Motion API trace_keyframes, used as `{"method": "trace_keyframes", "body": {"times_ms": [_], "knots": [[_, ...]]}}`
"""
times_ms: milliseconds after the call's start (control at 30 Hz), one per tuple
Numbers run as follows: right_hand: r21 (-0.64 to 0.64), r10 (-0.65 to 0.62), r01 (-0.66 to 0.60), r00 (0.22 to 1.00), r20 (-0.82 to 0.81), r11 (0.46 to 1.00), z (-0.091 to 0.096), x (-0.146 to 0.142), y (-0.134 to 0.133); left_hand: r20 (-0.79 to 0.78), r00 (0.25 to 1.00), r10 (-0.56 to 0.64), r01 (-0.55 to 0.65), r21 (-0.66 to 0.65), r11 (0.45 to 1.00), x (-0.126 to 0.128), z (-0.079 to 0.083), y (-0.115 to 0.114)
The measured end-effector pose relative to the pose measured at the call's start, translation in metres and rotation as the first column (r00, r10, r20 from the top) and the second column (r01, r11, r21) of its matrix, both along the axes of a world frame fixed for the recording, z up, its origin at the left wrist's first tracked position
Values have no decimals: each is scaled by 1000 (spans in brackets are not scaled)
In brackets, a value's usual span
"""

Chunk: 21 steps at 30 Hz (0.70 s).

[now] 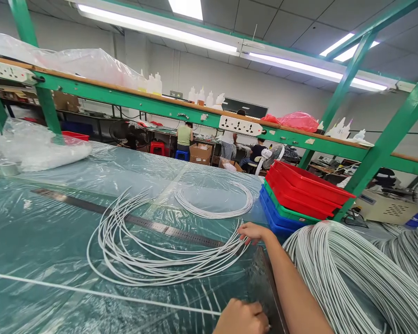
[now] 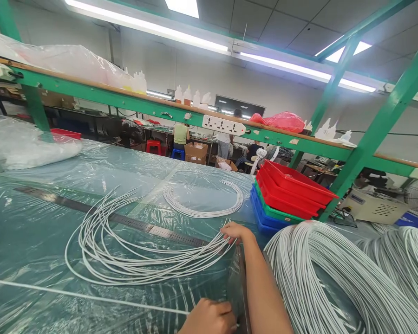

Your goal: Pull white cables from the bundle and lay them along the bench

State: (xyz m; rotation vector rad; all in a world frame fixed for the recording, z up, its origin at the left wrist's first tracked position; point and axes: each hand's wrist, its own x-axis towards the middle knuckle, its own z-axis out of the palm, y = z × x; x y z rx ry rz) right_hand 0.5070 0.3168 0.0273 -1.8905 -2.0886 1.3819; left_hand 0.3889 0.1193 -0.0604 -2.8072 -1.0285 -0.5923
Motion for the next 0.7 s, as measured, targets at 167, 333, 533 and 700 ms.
{"method": "trace_keyframes", "body": {"times_ms": [167, 333, 533, 700], "knots": [[9, 5, -5, 1000, 2, 1000, 0, 0, 0, 24, 1000, -8, 8, 26, 1000, 0, -3, 1], [4, 0, 0, 1000, -5, 1000, -4, 1, 3, 16, 1000, 5, -5, 1, 1000, 1, 2, -1], [-4, 17, -17, 1000, -26, 1000, -3, 3, 4, -39, 999, 21, -26, -125, 992, 0, 14, -3], [-6, 16, -16, 1000, -16, 1000, 0, 2, 2, -20, 1000, 18, -20, -96, 995, -1, 9, -2]]}}
